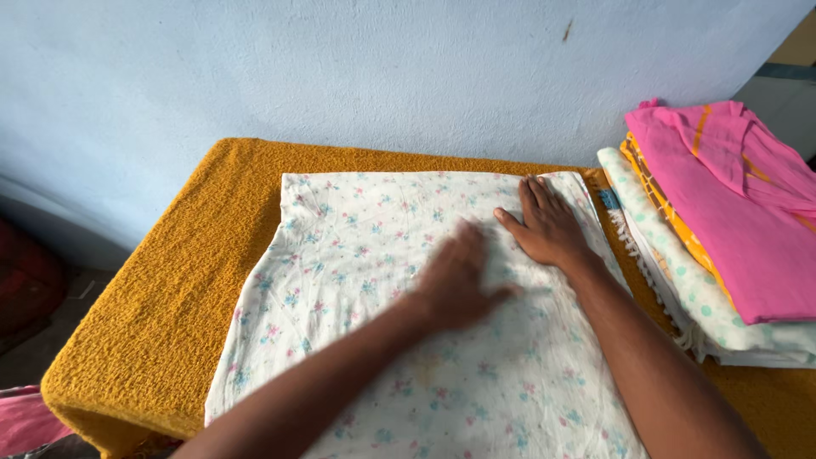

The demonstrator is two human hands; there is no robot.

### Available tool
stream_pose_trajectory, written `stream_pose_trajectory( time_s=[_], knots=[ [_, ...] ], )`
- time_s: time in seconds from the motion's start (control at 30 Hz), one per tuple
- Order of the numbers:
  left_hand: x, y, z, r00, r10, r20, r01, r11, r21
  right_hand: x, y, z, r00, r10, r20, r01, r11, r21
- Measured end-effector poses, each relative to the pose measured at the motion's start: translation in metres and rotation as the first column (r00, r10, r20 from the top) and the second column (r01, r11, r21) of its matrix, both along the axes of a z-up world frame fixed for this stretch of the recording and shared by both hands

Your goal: The person folds a white floral-patterned sheet on a yellow-covered surface, smoothing and aligning edges before stacking it with other folded linens. They then unfold a black-and-white checkered cloth and begin folding it.

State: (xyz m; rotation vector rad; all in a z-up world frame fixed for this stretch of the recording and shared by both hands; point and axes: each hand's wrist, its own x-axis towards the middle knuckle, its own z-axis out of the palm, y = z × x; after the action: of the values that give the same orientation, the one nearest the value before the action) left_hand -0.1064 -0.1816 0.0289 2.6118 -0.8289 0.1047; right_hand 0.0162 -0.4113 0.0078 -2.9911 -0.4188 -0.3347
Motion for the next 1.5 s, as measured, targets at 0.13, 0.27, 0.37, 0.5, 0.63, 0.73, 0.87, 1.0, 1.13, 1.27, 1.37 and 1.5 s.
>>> stream_pose_trajectory(
  time_s=[0.13, 0.27, 0.37, 0.5, 0.63, 0.73, 0.87, 1.0, 1.13, 1.27, 1.37, 1.5],
  knots=[
    [-0.033, -0.020, 0.010, 0.997, -0.057, 0.050, 0.056, 0.998, 0.023, 0.002, -0.002, 0.001, 1.000, 0.022, 0.023, -0.022, 1.000, -0.002],
    [-0.039, 0.038, 0.017, 0.998, 0.028, -0.050, -0.026, 0.999, 0.032, 0.004, -0.002, -0.001, 0.999, 0.029, 0.035, -0.028, 0.999, -0.024],
    [-0.048, 0.093, 0.012, 0.979, 0.175, -0.102, -0.164, 0.981, 0.108, 0.004, -0.002, 0.002, 0.999, 0.036, 0.004, -0.036, 0.999, -0.013],
    [-0.064, 0.161, 0.006, 0.924, 0.375, -0.078, -0.353, 0.913, 0.206, 0.003, -0.001, 0.004, 0.998, -0.001, -0.061, 0.001, 1.000, 0.003],
    [-0.080, 0.222, 0.006, 0.818, 0.576, 0.008, -0.570, 0.807, 0.155, 0.002, -0.003, 0.003, 0.998, -0.001, -0.056, 0.000, 1.000, -0.009],
    [-0.086, 0.221, 0.008, 0.736, 0.649, 0.193, -0.675, 0.723, 0.143, 0.007, 0.003, 0.001, 0.997, -0.006, -0.072, 0.006, 1.000, -0.006],
    [-0.090, 0.126, 0.001, 0.845, 0.528, 0.082, -0.531, 0.847, 0.016, -0.004, 0.013, 0.021, 0.999, -0.029, -0.041, 0.026, 0.998, -0.062],
    [-0.097, 0.041, -0.007, 0.938, 0.330, 0.103, -0.318, 0.940, -0.120, -0.074, 0.062, 0.016, 0.995, 0.099, -0.007, -0.098, 0.995, 0.027],
    [-0.095, 0.025, -0.010, 0.939, 0.315, 0.136, -0.327, 0.942, 0.073, -0.171, 0.079, 0.007, 0.949, 0.309, -0.060, -0.303, 0.949, 0.084],
    [-0.099, 0.042, -0.011, 0.945, 0.308, 0.109, -0.315, 0.947, 0.056, -0.211, 0.048, 0.023, 0.973, 0.218, -0.071, -0.218, 0.976, 0.010],
    [-0.104, 0.051, -0.006, 0.937, 0.328, 0.121, -0.336, 0.941, 0.048, -0.218, 0.006, 0.026, 0.990, 0.131, -0.057, -0.133, 0.991, -0.026],
    [-0.111, 0.056, -0.001, 0.929, 0.316, 0.195, -0.321, 0.947, -0.004, -0.217, -0.052, 0.020, 0.968, 0.217, 0.127, -0.231, 0.967, 0.111]
  ],
)
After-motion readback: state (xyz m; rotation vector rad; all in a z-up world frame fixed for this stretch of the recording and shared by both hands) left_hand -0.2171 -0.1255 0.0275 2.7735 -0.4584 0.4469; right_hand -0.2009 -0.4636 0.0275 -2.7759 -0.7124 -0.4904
